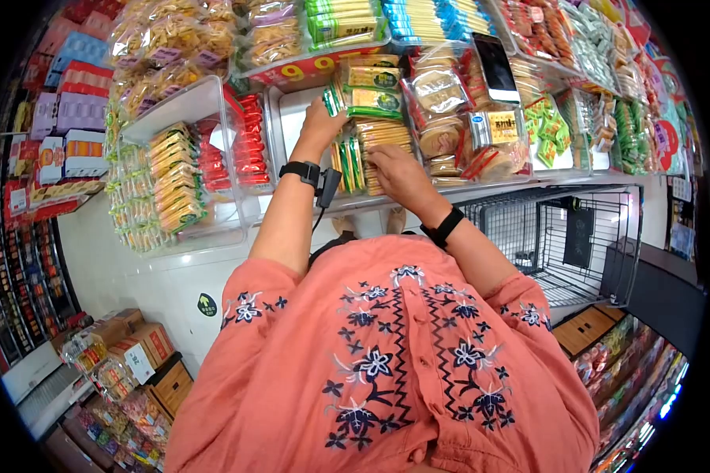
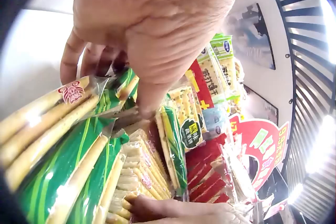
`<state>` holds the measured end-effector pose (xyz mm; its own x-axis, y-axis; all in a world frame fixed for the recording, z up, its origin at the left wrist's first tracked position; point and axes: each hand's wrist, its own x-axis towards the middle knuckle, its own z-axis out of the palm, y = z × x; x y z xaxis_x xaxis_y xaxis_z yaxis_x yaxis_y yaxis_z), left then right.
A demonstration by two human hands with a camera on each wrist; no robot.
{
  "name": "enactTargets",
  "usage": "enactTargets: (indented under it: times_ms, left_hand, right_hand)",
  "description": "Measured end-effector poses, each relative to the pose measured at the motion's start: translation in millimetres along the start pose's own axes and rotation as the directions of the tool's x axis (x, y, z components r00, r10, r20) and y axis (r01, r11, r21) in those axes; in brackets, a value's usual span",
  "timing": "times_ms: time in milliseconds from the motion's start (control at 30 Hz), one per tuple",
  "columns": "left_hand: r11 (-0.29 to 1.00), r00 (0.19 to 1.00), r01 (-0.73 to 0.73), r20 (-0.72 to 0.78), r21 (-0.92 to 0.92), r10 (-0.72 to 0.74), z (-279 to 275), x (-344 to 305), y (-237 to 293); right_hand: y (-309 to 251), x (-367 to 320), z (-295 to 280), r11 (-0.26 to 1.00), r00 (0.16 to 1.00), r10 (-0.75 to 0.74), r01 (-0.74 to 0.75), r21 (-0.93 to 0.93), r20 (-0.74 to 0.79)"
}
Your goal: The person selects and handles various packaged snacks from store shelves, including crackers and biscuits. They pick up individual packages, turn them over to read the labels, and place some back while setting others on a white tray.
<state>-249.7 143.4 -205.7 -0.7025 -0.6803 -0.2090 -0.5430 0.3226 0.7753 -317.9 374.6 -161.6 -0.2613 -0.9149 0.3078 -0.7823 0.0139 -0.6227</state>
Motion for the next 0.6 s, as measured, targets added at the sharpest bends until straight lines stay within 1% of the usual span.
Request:
enactTargets:
  times_ms: [67,167,267,367,467,567,600]
  left_hand:
    - [0.999,0.997,-0.033,-0.07,0.013,0.034,11,9,-19]
    - [0.998,0.998,-0.067,0.017,0.0,0.067,4,11,-15]
    - [0.996,0.993,-0.078,0.082,-0.048,0.081,-11,2,0]
    - [1.0,1.0,0.016,0.019,-0.021,-0.015,-4,4,-14]
    - [0.999,0.999,0.04,-0.005,-0.028,-0.04,-5,-1,-6]
    - [0.999,1.0,0.004,-0.002,-0.046,-0.005,-2,2,-11]
    - [0.999,1.0,0.016,-0.001,-0.044,-0.016,0,4,-13]
  right_hand:
    - [-1,-1,1,1.0,1.0,-0.012,0.011,-0.017,-0.015]
    - [0,0,1,1.0,1.0,-0.006,0.005,-0.024,-0.011]
    - [1,-1,1,1.0,1.0,0.01,-0.01,-0.024,-0.002]
    - [0,-3,3,0.999,0.999,0.045,-0.045,-0.011,0.014]
    - [1,-4,3,0.999,0.998,0.054,-0.054,0.005,0.025]
    - [1,-3,2,0.999,0.999,0.046,-0.046,0.006,0.025]
    - [1,-3,2,0.999,0.999,0.045,-0.045,0.003,0.03]
